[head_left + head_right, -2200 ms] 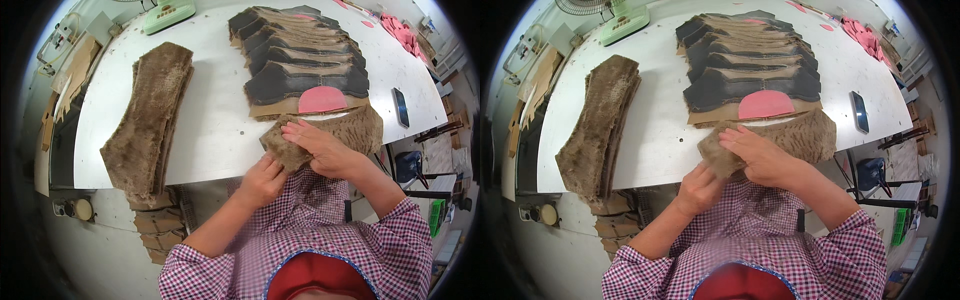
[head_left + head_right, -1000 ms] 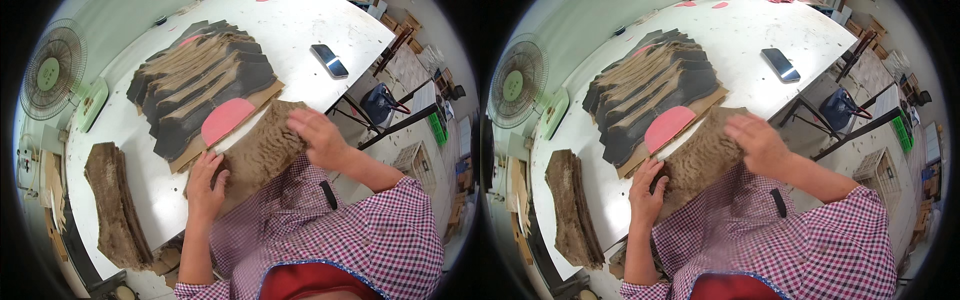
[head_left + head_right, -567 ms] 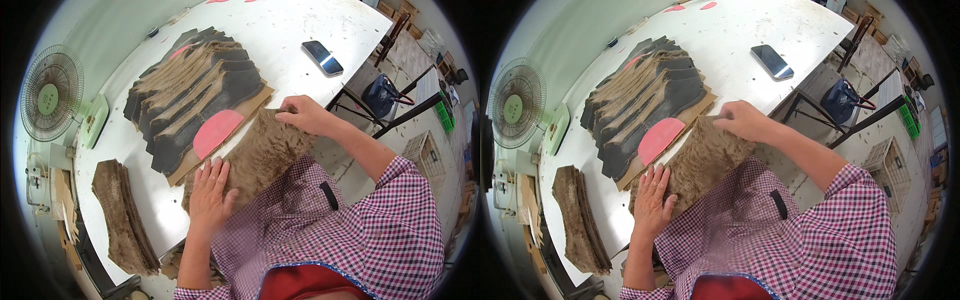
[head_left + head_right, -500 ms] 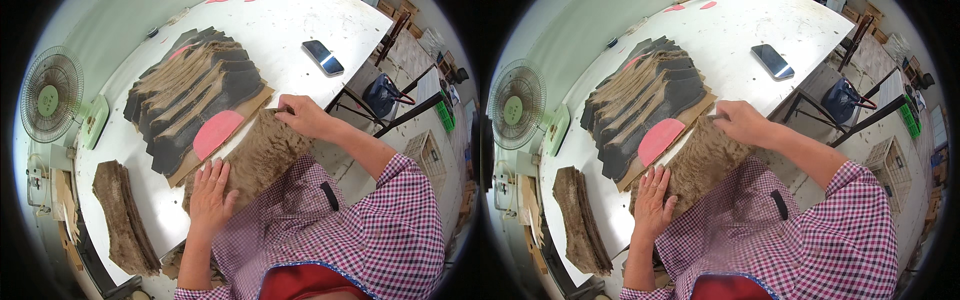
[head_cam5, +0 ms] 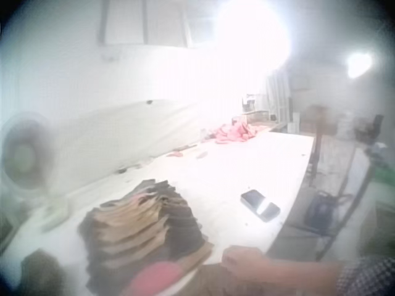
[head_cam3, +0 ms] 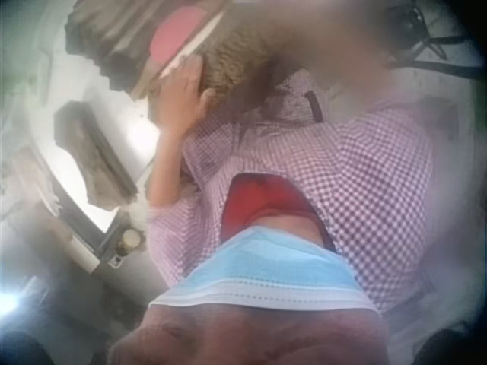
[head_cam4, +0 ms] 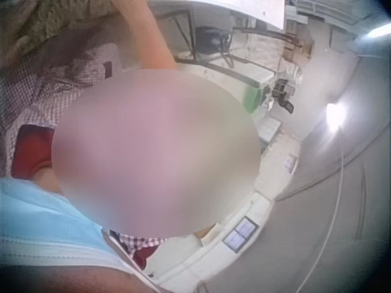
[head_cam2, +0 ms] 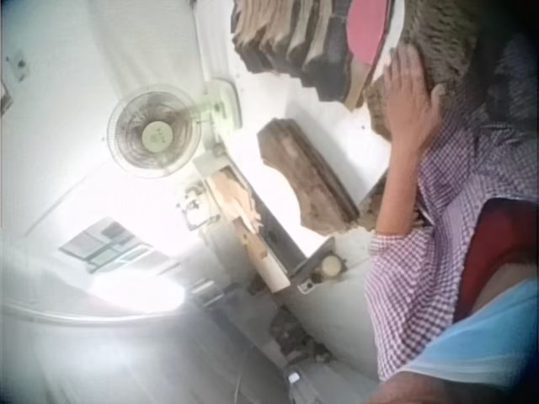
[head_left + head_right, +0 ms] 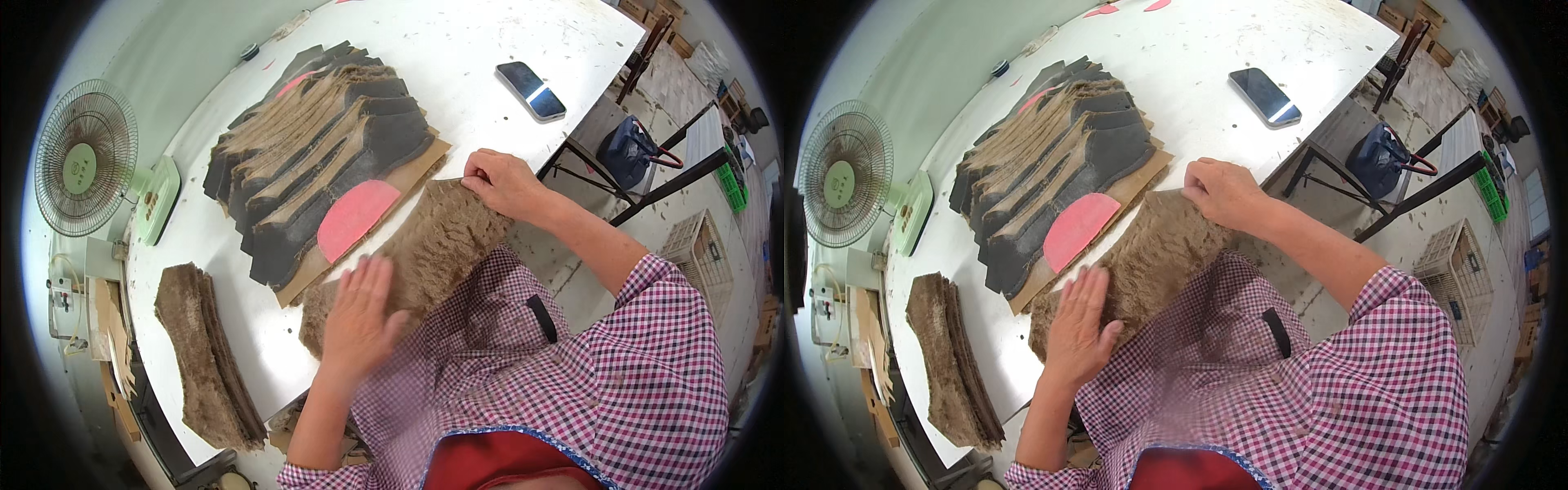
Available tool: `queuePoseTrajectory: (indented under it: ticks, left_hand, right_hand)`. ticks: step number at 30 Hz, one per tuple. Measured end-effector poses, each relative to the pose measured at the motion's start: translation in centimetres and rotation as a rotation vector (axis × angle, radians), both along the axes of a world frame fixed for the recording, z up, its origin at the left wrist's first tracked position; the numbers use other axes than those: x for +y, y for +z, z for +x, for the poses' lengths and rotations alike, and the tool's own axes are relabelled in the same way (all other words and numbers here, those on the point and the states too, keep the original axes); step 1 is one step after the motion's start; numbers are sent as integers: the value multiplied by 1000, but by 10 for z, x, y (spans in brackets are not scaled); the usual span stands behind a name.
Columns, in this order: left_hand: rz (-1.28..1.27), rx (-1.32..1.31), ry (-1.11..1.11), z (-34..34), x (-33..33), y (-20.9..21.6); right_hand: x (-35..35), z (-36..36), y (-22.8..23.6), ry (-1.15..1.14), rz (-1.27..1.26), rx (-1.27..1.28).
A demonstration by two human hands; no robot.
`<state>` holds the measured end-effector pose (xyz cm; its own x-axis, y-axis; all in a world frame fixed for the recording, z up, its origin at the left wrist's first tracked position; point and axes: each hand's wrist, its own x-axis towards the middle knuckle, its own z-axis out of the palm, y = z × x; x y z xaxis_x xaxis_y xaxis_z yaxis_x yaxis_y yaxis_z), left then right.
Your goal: The person repeatedly picks up individual pieces of material from a stack on a table, turns them over to inspect both sides, and places them back on the stack. The person handles the materials one at a time throughout the clip.
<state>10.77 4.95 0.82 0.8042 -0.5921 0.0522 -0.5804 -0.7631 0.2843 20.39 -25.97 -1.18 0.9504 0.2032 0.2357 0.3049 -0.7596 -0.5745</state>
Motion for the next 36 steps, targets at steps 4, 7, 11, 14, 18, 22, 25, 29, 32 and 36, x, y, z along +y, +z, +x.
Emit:
queuePoseTrajectory:
  ticks: [4, 7, 11, 14, 18, 22, 25, 29, 32, 36]
  left_hand:
    - [-24, -19, -184, 23, -39, -6]
    - [-3, -63, -211, 35, -60, -6]
    - [2, -92, -214, 51, -88, -10]
    - [-4, -115, -193, 64, -105, -19]
    - [-141, -145, -159, 69, -111, -21]
    - [-585, 42, -72, 78, -97, -29]
    - [-707, -44, 77, 65, -83, -30]
    - [-535, -253, 189, 37, -67, -25]
    - [-310, -368, 269, 25, -52, -25]
    - [-261, -302, 412, 31, -43, -21]
  right_hand:
    - [0, 0, -8, -14, -25, -106]
    - [-1, -1, -9, 3, -6, -122]
    - [-1, -2, -10, -16, 28, -84]
    - [-1, -4, -7, -46, 53, -70]
    - [7, -17, 0, -48, 3, -288]
    - [36, -35, -2, 190, 121, -166]
    - [50, -37, -9, 222, -189, -112]
    - [39, -35, 1, 162, -379, -85]
    - [25, -28, -9, 166, -445, -81]
    - [28, -22, -11, 188, -252, 18]
